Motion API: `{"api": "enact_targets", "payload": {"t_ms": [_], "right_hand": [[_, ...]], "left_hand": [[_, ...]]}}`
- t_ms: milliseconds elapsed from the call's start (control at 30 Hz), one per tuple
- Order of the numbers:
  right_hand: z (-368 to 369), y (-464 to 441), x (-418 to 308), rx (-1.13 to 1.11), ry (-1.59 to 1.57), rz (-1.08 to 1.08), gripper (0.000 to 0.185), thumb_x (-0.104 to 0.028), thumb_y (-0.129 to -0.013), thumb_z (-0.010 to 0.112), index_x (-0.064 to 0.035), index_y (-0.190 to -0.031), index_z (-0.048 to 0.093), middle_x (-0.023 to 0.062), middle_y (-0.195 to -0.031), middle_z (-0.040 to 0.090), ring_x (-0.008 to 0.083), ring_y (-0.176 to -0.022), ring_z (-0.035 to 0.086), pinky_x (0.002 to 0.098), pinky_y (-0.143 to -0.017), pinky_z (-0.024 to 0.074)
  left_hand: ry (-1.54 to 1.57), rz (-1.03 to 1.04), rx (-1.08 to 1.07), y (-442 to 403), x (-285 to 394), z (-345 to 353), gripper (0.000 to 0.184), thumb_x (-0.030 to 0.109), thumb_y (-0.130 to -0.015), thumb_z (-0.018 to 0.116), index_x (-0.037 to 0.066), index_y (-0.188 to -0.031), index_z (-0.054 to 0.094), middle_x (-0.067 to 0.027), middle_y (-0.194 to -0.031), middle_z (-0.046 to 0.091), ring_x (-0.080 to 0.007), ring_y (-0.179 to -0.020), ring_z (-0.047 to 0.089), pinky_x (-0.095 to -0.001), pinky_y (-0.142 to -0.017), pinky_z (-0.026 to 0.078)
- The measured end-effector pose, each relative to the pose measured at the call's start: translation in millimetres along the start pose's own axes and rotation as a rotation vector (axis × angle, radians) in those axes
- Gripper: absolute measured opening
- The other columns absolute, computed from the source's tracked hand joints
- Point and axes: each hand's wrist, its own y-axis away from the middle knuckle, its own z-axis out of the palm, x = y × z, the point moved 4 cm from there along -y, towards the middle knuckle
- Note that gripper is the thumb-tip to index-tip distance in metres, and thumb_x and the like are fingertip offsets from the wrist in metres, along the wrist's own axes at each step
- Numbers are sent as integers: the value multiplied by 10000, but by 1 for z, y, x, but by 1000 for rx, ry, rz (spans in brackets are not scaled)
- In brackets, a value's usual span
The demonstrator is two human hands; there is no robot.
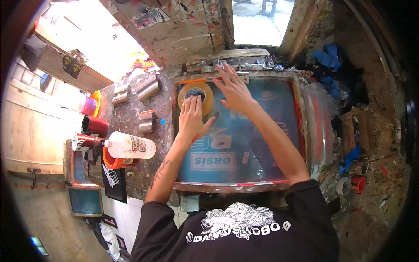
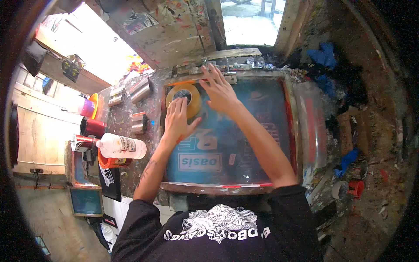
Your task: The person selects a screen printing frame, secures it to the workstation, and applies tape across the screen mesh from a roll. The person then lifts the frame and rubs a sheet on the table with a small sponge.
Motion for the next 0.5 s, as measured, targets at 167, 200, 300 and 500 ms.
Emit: {"api": "enact_targets", "payload": {"t_ms": [167, 200, 300, 500], "right_hand": [[5, 0, 9, -132, -258, 3, 201, -200, -738, 777, -78, -898, 768, 113, -1367, 542, 314, -1419, 286, 426, -1176, 255], [-9, 8, 8, -224, -539, 189, 165, -179, -759, 775, -59, -871, 765, 98, -1178, 601, 264, -1218, 416, 385, -1036, 345], [-61, 49, -23, -397, -1220, 580, 139, -135, -808, 769, 2, -808, 748, 68, -732, 700, 137, -710, 645, 275, -681, 509], [-124, 194, -15, -302, -1345, 955, 152, -114, -792, 777, 30, -781, 730, 71, -682, 677, 110, -614, 612, 265, -567, 475]], "left_hand": [[250, -87, -447, -18, -33, -6, 482, 372, -848, 686, -31, -1076, 550, -262, -952, 636, -417, -955, 614, -472, -872, 469], [326, -109, -453, -20, -22, -39, 485, 391, -857, 675, -38, -1045, 547, -274, -955, 629, -426, -951, 613, -476, -834, 475], [522, -52, -515, -20, 8, -107, 492, 411, -853, 693, -52, -965, 570, -275, -909, 641, -398, -897, 648, -460, -762, 501], [406, -236, -1238, 27, 24, -134, 587, 503, -854, 682, -26, -1106, 645, -212, -825, 698, -304, -757, 702, -385, -690, 539]]}}
